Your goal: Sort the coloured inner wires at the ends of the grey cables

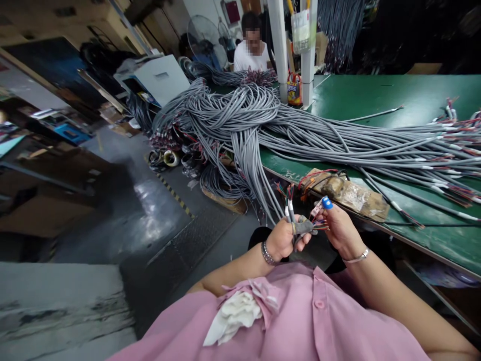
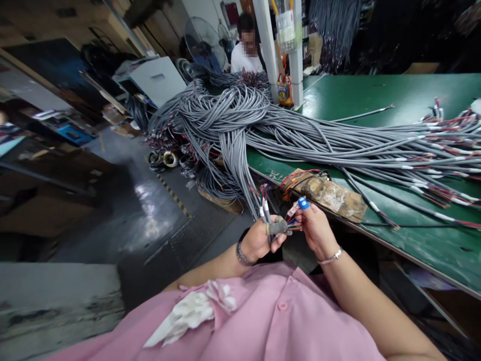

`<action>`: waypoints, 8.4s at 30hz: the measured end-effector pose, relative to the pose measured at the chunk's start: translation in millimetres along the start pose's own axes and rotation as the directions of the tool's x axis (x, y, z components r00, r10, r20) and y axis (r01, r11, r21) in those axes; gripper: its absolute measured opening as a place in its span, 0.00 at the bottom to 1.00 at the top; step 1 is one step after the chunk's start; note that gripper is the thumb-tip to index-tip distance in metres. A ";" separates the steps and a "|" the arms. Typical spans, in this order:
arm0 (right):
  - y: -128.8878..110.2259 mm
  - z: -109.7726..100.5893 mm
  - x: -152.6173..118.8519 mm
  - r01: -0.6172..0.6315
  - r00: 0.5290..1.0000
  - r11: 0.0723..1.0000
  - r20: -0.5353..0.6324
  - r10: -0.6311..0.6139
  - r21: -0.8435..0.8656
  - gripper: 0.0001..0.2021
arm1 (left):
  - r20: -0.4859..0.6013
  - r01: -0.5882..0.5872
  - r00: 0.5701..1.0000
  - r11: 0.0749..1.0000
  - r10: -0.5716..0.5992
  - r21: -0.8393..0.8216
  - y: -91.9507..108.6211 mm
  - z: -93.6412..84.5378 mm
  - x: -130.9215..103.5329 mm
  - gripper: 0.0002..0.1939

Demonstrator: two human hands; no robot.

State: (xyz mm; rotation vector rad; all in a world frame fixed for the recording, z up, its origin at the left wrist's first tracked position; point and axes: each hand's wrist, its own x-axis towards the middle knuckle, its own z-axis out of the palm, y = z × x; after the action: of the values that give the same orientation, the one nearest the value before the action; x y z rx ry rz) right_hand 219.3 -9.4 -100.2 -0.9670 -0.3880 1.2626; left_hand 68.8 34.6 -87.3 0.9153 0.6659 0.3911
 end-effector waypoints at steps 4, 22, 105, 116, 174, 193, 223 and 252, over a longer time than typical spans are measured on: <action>-2.0 2.6 -1.9 -0.084 0.996 0.991 0.049 0.079 0.108 0.18 | -0.030 -0.009 1.000 1.000 0.009 0.018 -0.5 3.2 -2.1 0.15; 4.8 -2.7 -3.2 -0.139 0.990 0.961 0.063 0.127 0.239 0.22 | -0.039 -0.011 0.999 0.997 0.014 0.070 -3.7 4.1 -8.0 0.14; 11.1 -3.0 0.4 0.010 0.995 0.987 0.096 -0.025 0.161 0.14 | -0.213 -0.257 0.940 0.964 0.266 0.070 -10.2 18.2 -21.2 0.13; 19.3 -4.6 11.4 -0.085 0.995 0.960 0.074 0.068 0.266 0.17 | -0.231 -0.241 0.940 0.968 0.251 0.069 -12.6 18.9 -11.3 0.14; 7.6 -5.9 4.6 0.029 0.998 0.992 0.057 -0.036 0.124 0.13 | -0.243 -0.282 0.919 0.949 0.309 0.139 -15.8 14.3 -20.7 0.16; -2.8 -9.1 -22.5 -0.028 0.953 0.917 0.267 0.145 -0.399 0.11 | -0.184 -0.220 0.940 0.925 0.286 0.310 -25.6 2.7 -19.4 0.20; 15.9 -18.1 -12.9 -0.092 0.979 0.975 -0.162 0.126 0.204 0.04 | -0.196 -0.198 0.946 0.940 0.257 0.277 -31.6 -4.5 -18.1 0.18; 18.5 -14.5 -28.2 -0.048 0.989 0.994 0.132 0.061 -0.099 0.13 | -0.220 -0.208 0.950 0.974 0.223 0.091 -23.9 -1.4 -18.3 0.18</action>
State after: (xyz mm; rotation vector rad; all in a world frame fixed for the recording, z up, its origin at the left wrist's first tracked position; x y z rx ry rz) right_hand 209.6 -41.2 -116.0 -0.9816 -0.5345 1.3730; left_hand 55.2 11.5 -101.0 1.0200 0.7958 0.6811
